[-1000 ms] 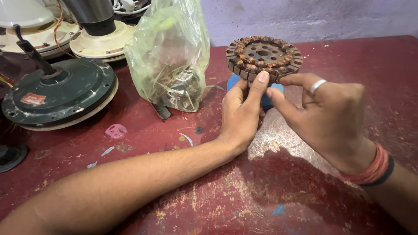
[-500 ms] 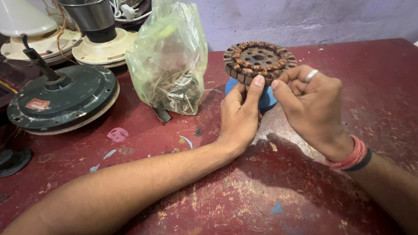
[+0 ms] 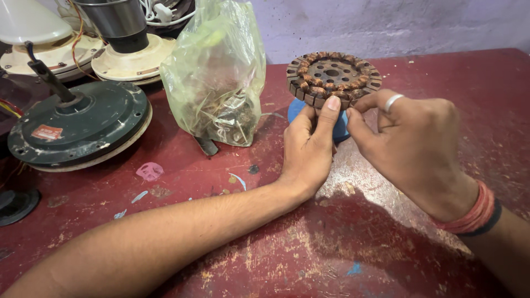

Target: The person winds copper wire by hand around the slots of a motor armature mounted on a blue stand. They rotate the armature and continue wrapping wire into successive slots, occasionally adjusting the wire tension and position.

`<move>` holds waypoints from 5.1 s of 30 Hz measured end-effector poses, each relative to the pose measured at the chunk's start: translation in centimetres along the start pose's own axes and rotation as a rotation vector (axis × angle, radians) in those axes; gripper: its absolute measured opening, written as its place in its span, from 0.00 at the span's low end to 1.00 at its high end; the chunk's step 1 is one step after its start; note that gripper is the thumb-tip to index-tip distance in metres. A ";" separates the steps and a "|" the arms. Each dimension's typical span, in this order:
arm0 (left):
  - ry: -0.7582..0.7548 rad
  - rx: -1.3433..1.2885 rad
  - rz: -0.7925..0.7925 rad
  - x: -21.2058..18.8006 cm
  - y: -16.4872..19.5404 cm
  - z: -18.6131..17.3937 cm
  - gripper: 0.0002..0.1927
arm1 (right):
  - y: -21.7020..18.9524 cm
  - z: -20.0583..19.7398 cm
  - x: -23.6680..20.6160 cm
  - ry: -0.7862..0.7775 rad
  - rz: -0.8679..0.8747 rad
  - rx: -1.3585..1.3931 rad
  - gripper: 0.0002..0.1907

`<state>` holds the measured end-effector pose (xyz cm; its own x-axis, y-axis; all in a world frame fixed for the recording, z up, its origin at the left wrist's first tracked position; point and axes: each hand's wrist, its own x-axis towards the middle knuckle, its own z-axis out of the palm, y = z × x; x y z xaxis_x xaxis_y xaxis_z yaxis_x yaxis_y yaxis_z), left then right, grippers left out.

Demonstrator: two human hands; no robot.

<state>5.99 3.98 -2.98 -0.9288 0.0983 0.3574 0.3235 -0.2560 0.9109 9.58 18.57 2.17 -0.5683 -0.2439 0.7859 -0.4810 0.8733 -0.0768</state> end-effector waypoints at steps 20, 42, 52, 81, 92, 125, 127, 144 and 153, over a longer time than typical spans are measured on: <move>-0.002 -0.035 -0.027 0.4 -0.2 0.0 0.22 | 3.2 1.4 0.2 -0.034 0.709 1.544 0.16; -0.040 -0.038 -0.021 0.3 -0.2 0.3 0.24 | 4.6 0.3 -0.1 -0.112 0.686 0.992 0.15; -0.019 -0.040 -0.019 -0.2 0.1 0.2 0.22 | 2.9 -0.4 0.2 -0.069 -0.126 0.178 0.11; -0.021 -0.005 -0.005 -0.2 -0.3 -0.2 0.25 | 2.4 0.2 0.1 -0.097 -0.200 -0.027 0.10; -0.005 -0.003 -0.015 0.0 -0.1 -0.4 0.25 | 2.3 1.3 -0.7 -0.156 0.034 0.284 0.08; -0.110 0.065 -0.045 0.6 -0.1 -0.1 0.26 | 3.4 -0.6 0.4 -0.100 0.439 0.317 0.10; -0.110 0.037 -0.046 0.5 -0.3 0.0 0.25 | 2.9 -0.4 0.5 -0.205 0.394 0.236 0.10; -0.175 -0.057 -0.076 0.7 -1.6 -0.4 0.27 | 4.9 0.6 -0.8 -0.319 0.293 0.514 0.09; -0.142 0.197 0.026 0.2 -0.4 -0.1 0.25 | 4.8 0.8 -1.4 -0.633 0.048 0.524 0.06</move>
<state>5.63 3.99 -3.30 -0.8895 0.2316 0.3939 0.3888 -0.0693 0.9187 7.51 22.75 0.24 -0.7895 -0.5398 0.2921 -0.6071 0.6171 -0.5006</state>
